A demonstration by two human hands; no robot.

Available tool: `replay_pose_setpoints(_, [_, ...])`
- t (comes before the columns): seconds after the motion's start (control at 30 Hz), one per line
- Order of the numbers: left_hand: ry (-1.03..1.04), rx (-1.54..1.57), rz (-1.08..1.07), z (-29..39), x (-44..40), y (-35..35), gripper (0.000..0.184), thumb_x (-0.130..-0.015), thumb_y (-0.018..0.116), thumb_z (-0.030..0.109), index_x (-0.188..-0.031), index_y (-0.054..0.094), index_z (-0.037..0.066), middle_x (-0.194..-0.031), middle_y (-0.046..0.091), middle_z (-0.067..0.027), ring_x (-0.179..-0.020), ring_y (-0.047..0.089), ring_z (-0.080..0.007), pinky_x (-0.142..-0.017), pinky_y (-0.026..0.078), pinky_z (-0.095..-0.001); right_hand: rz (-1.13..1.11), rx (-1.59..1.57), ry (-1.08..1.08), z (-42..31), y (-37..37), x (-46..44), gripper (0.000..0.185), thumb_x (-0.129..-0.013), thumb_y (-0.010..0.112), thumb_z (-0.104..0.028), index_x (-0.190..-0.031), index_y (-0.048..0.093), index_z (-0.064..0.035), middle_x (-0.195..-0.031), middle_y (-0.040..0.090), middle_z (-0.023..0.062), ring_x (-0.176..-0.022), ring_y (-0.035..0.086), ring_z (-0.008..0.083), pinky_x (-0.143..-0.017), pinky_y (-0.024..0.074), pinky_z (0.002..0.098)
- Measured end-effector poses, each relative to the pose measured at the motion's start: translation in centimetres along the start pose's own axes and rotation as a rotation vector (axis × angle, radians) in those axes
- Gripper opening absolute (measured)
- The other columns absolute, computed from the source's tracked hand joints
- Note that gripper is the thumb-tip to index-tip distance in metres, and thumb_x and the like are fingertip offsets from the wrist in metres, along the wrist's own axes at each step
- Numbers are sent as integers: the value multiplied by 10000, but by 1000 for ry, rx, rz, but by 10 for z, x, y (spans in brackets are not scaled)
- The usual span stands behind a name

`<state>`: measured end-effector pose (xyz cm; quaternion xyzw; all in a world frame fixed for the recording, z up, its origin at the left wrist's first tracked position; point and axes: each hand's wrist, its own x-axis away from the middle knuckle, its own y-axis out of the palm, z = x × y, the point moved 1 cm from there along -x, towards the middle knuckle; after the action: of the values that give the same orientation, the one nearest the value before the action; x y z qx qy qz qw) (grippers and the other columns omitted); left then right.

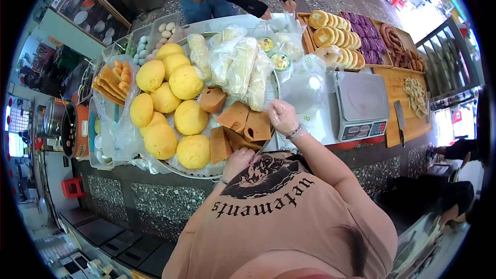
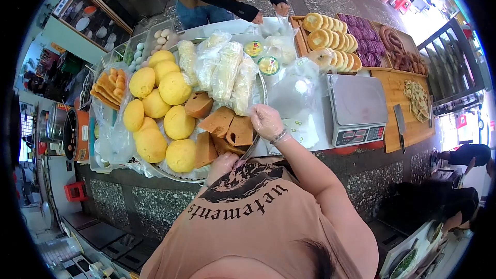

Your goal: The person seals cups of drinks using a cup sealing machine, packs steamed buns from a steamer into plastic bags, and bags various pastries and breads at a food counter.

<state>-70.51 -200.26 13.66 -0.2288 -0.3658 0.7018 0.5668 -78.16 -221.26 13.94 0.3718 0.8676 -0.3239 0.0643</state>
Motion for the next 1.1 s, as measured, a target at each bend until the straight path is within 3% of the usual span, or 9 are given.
replay_pose_setpoints(0.37, [-1,-28,91,3,-2,4,259,-846,612,285,-745,569,50,-747,544,-129,-721,572,-325,-629,473,-419,-102,5,48,-1,-5,-1,118,-852,553,-155,-847,584,-41,-781,583,170,-741,575,350,-665,471,379])
replay_pose_setpoints(0.47, [49,-3,179,-1,-1,5,208,-812,657,238,-741,583,57,-719,541,-124,-679,564,-320,-603,469,-407,-141,-44,102,-11,-29,5,125,-858,564,-160,-872,595,-40,-783,583,172,-741,577,344,-665,474,368])
replay_pose_setpoints(0.53, [12,40,209,3,3,0,149,-806,661,193,-774,605,58,-735,557,-123,-681,567,-314,-603,471,-388,-119,-40,2,-8,-56,14,121,-863,573,-147,-901,609,-38,-783,593,162,-730,584,326,-657,477,348])
replay_pose_setpoints(0.67, [-111,115,313,38,15,-30,71,-802,645,120,-803,622,52,-761,577,-122,-687,573,-304,-608,472,-365,-127,-97,181,15,-124,24,122,-861,581,-121,-933,616,-30,-781,601,136,-712,598,248,-648,478,323])
replay_pose_setpoints(0.73, [-146,75,478,61,21,-46,58,-816,608,60,-860,624,27,-801,605,-110,-689,590,-257,-620,480,-335,-129,-115,259,28,-149,24,123,-863,580,-120,-939,617,-30,-785,602,126,-710,600,222,-650,479,314])
replay_pose_setpoints(0.87, [-281,401,651,108,-19,-46,165,-824,578,16,-987,604,-3,-861,624,-111,-750,614,-209,-675,499,-322,-351,-174,314,37,-184,9,156,-872,582,-141,-976,621,-31,-884,622,100,-779,606,179,-713,491,292])
replay_pose_setpoints(0.93, [-185,491,716,140,-71,-38,305,-825,561,1,-1128,542,-22,-953,622,-122,-829,625,-189,-736,506,-311,-575,-567,291,37,-183,4,254,-872,598,-182,-1076,597,-31,-999,615,94,-906,586,164,-808,480,302])
replay_pose_setpoints(1.0, [40,350,710,163,-123,-31,379,-816,557,-11,-1191,500,-25,-1007,610,-134,-876,630,-198,-778,502,-308,-825,-859,372,19,-180,-5,394,-871,612,-224,-1200,526,-26,-1091,591,92,-1025,543,163,-897,447,326])
replay_pose_setpoints(1.1, [209,172,745,191,-181,-23,398,-810,567,-3,-1199,489,-30,-1056,587,-140,-853,627,-203,-764,504,-316,-1010,-1110,213,0,-163,-9,495,-860,632,-268,-1249,468,-8,-1159,564,98,-1086,511,171,-931,426,331])
